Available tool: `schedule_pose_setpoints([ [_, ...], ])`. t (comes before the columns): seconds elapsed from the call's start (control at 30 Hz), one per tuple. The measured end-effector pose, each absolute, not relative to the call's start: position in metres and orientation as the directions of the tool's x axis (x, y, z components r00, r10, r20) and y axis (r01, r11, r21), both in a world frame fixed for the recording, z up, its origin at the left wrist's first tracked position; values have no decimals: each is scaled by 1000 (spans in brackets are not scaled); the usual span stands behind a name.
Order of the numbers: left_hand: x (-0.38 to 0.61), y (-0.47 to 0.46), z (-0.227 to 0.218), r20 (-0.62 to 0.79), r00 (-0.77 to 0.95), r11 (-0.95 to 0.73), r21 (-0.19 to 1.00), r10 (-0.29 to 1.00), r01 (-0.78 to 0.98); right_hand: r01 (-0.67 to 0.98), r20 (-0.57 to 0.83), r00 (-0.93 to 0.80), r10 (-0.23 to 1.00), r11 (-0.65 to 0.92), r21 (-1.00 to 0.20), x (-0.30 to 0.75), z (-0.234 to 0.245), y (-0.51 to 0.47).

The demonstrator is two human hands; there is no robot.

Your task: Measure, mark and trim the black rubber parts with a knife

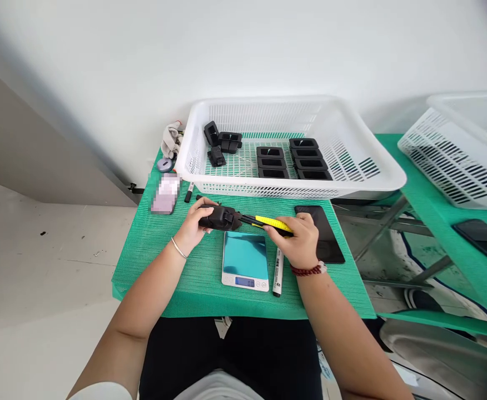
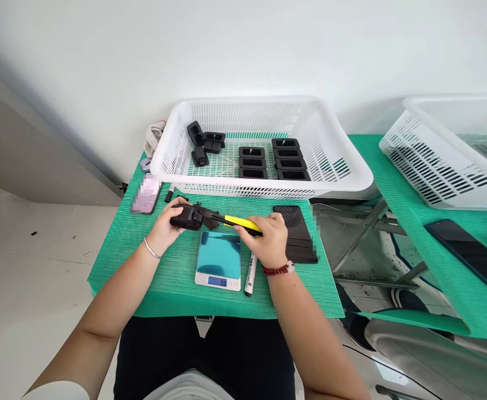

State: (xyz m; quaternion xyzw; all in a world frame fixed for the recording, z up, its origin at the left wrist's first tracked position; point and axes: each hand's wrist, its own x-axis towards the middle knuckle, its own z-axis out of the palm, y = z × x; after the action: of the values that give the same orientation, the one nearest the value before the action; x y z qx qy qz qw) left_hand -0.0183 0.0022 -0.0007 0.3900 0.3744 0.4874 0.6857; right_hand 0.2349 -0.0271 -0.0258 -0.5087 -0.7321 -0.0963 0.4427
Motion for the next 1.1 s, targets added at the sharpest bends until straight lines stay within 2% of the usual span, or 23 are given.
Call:
schedule_pose_setpoints([
  [0.1, -18, 2, -1, -124, 251, 216, 898, 960, -382, 818, 774, -100, 625, 495, -294, 234, -25, -27],
  [0.27, -17, -1, 1, -90, 341, 228, 892, 936, -389, 839, 770, -77, 634, 458, -293, 234, -27, -26],
  [0.4, -18, 2, 0, -92, 283, 213, 876, 955, -433, 834, 765, -16, 644, 431, -346, 235, -27, -27],
  [0.53, -19, 2, -1, -90, 278, 207, 880, 956, -428, 815, 753, -54, 656, 465, -346, 236, -27, -27],
  [0.67, -17, -2, -1, -58, 370, 209, 901, 927, -380, 833, 770, -79, 634, 466, -298, 236, -28, -26],
  [0.73, -16, -4, -1, -55, 387, 210, 904, 920, -371, 838, 762, -56, 645, 446, -316, 236, -28, -26],
  [0.9, -16, -3, 0, -116, 262, 218, 889, 958, -403, 802, 710, 11, 704, 418, -426, 237, -29, -27],
  [1.1, -16, -1, 2, -73, 214, 164, 878, 974, -449, 805, 677, -35, 735, 422, -416, 237, -27, -26],
])
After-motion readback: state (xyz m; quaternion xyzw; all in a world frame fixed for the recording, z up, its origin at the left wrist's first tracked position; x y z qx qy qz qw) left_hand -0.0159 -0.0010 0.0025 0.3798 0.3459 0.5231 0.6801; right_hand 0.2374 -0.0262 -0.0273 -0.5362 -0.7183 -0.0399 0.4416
